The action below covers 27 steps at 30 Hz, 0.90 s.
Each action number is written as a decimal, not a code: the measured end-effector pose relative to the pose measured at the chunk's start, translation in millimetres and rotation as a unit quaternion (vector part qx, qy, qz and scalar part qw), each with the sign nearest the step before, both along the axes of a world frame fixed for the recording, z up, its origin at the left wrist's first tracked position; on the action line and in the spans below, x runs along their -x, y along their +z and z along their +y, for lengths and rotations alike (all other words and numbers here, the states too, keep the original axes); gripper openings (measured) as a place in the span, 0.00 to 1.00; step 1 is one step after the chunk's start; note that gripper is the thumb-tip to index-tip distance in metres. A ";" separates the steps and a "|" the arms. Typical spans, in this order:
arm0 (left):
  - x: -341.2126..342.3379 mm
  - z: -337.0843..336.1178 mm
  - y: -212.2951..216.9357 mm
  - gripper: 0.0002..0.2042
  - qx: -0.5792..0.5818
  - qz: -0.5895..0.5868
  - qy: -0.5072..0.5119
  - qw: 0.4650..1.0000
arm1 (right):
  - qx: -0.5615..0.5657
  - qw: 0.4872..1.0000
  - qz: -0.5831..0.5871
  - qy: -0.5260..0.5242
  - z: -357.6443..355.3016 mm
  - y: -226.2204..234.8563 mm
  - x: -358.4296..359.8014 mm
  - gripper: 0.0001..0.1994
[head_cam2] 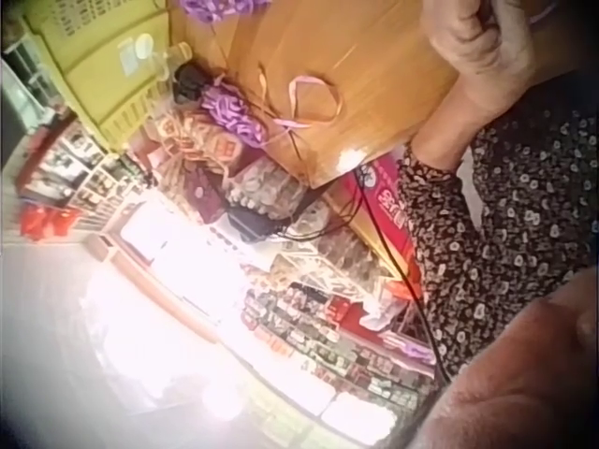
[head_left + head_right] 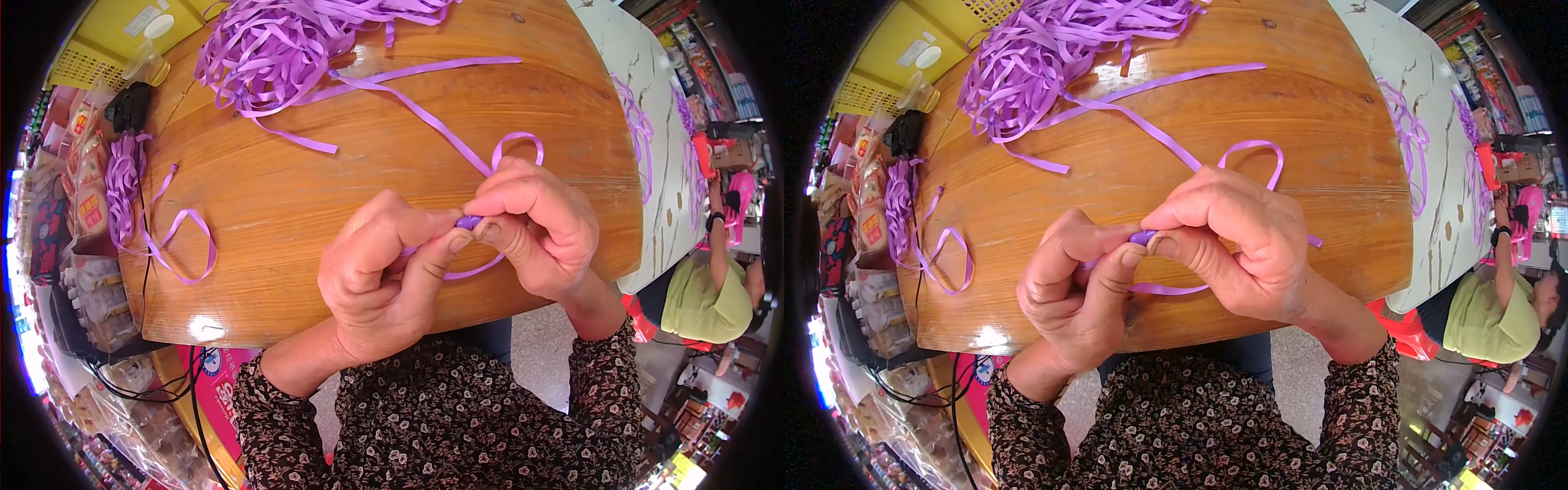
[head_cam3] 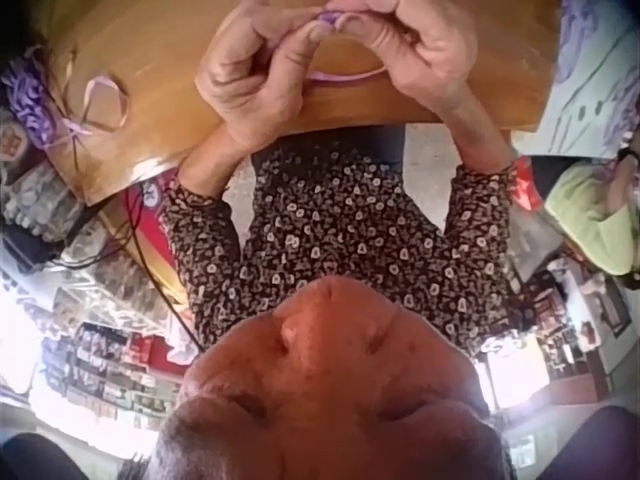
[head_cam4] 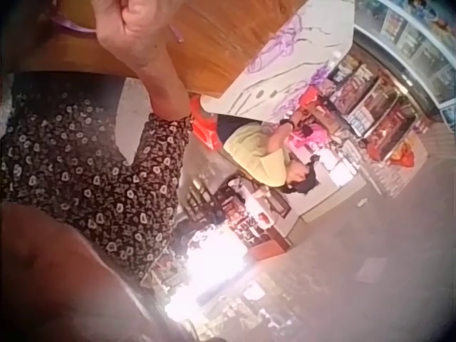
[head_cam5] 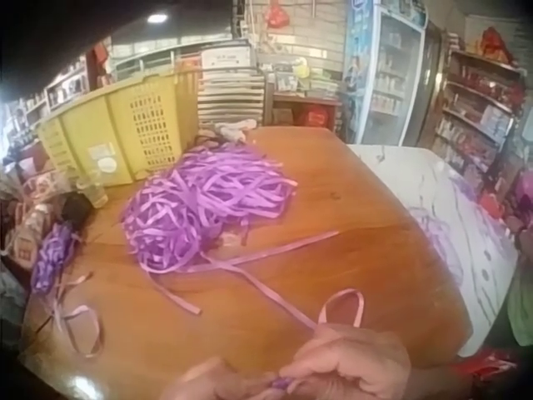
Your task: The recorder is braiding and tying knots in purple ribbons at a workbench.
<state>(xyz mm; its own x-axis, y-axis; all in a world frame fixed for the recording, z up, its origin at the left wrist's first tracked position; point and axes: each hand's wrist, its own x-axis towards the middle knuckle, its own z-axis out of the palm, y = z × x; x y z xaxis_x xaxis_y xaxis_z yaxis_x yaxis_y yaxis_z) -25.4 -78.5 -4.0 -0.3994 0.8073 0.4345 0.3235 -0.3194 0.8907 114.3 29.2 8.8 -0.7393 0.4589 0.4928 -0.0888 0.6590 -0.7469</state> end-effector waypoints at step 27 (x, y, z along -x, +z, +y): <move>-0.3 4.0 -14.0 0.02 0.086 -0.501 -0.187 0.841 | -0.167 0.985 0.020 -0.043 2.9 11.5 -1.2 0.14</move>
<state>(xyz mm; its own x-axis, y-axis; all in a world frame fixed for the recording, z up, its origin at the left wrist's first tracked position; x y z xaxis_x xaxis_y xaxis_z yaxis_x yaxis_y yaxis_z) -25.1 -74.5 -18.0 -0.1999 0.9742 -0.1047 -0.7112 -0.0708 0.6994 115.4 32.1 20.3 -0.6823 0.3268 0.6539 -0.0464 0.8733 -0.4849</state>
